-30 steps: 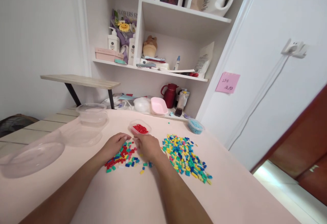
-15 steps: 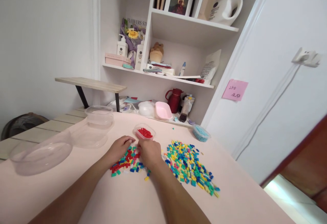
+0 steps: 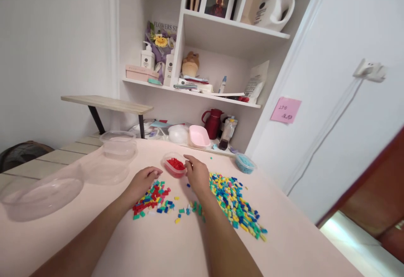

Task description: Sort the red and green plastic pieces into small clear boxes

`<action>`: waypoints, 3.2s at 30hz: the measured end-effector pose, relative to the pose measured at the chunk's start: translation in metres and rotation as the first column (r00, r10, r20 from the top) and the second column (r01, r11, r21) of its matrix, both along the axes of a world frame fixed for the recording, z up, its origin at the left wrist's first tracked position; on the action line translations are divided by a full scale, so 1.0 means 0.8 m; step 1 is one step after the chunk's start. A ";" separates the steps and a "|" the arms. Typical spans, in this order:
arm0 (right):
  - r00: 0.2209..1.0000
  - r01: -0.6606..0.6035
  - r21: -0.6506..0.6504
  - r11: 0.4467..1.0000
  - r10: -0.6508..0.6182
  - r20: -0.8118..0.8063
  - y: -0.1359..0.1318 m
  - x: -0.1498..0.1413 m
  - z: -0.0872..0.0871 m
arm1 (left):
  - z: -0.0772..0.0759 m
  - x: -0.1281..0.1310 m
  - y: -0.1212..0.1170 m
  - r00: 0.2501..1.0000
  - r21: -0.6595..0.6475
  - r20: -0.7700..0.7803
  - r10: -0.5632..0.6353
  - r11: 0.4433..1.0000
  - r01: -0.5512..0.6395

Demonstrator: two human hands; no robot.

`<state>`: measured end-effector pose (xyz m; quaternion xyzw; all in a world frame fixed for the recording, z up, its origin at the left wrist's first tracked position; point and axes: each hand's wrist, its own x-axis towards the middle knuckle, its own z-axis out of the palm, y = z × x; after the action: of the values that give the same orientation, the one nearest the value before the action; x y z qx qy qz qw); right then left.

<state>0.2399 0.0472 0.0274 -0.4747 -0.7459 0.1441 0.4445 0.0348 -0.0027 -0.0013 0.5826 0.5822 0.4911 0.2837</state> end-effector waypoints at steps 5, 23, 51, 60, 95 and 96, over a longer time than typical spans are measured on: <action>0.988 -0.127 -0.096 0.987 0.117 -0.104 -0.016 0.005 0.016 | 0.003 0.000 -0.001 0.999 -0.005 0.041 -0.014 1.000 0.014; 0.769 -0.179 -0.293 0.939 0.319 0.553 -0.054 -0.019 0.020 | -0.002 -0.002 0.005 0.995 0.001 0.087 -0.046 0.999 0.046; 0.787 -0.194 -0.377 0.906 0.372 0.491 -0.051 -0.020 0.015 | 0.002 -0.003 0.002 0.997 -0.007 0.060 -0.055 0.998 0.055; 0.783 -0.165 -0.288 0.943 0.303 0.543 -0.050 -0.022 0.011 | 0.003 -0.001 0.001 0.996 -0.012 0.077 -0.048 0.999 0.049; 0.802 -0.134 -0.210 0.968 0.231 0.551 -0.056 -0.023 0.024 | 0.002 -0.002 0.000 0.998 0.022 -0.002 -0.058 0.998 0.058; 0.824 -0.153 -0.202 0.967 0.238 0.515 -0.055 -0.021 0.025 | 0.001 -0.002 0.000 0.998 0.022 -0.005 -0.056 0.998 0.057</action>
<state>0.2228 0.0032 0.0471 -0.4493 -0.8715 0.1073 0.1644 0.0333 -0.0024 -0.0003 0.6031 0.5608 0.4878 0.2897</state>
